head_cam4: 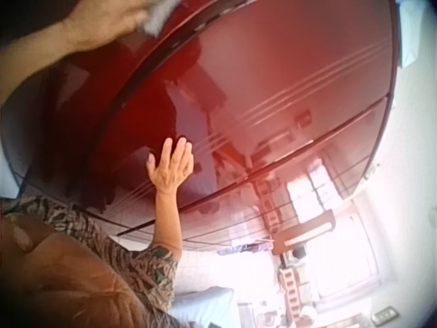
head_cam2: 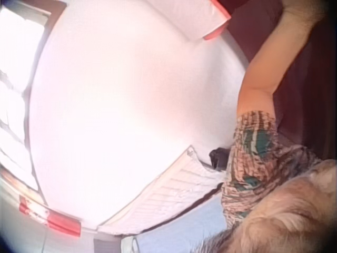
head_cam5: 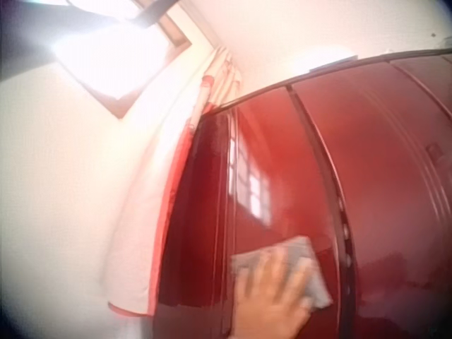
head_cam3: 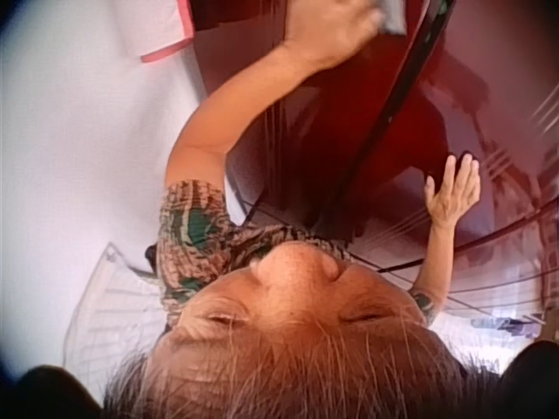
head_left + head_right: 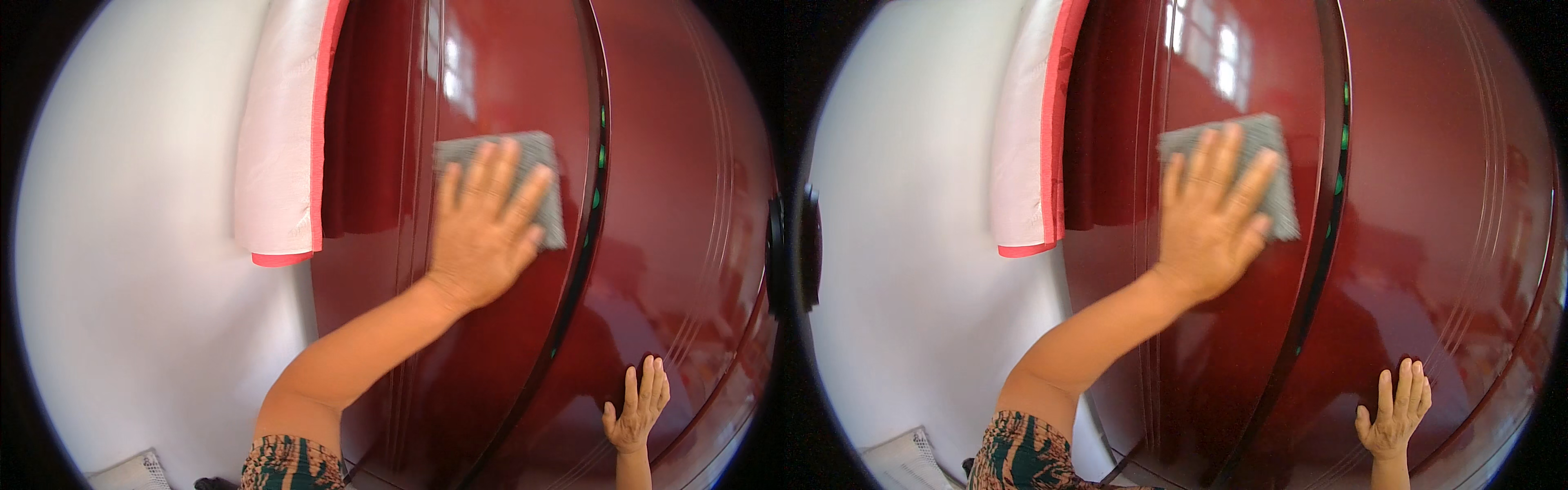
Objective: The person wipes the surface of a red wardrobe with a cloth.
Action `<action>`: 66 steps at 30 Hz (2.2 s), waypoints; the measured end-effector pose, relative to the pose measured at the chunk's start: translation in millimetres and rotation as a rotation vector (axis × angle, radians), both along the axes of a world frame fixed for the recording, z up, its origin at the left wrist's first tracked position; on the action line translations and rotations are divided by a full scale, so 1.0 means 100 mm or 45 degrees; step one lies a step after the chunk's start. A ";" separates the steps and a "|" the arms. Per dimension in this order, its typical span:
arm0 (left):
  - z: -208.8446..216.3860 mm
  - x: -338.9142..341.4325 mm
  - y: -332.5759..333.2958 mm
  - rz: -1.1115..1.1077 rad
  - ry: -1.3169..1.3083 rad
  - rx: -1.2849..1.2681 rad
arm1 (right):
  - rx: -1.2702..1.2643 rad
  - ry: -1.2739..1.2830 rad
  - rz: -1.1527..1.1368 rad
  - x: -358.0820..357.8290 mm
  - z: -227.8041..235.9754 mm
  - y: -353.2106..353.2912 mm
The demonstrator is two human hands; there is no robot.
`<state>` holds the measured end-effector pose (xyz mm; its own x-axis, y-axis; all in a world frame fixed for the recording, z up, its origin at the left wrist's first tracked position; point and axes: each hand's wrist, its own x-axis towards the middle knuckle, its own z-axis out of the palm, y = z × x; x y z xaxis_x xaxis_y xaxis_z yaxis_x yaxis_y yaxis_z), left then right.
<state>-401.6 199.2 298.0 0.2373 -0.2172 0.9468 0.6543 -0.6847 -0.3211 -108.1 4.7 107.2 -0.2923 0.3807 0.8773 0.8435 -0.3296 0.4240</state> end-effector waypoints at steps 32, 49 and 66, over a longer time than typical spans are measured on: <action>1.57 0.55 0.16 -0.133 -0.382 0.212 | -0.004 -0.014 0.000 0.01 -0.01 -0.01; 0.80 -0.99 1.10 0.235 -0.524 -0.060 | 0.045 -0.020 0.016 0.00 0.01 0.00; -1.98 0.51 -0.21 -0.038 -0.415 -0.414 | 0.076 -0.025 0.182 -0.01 0.09 0.09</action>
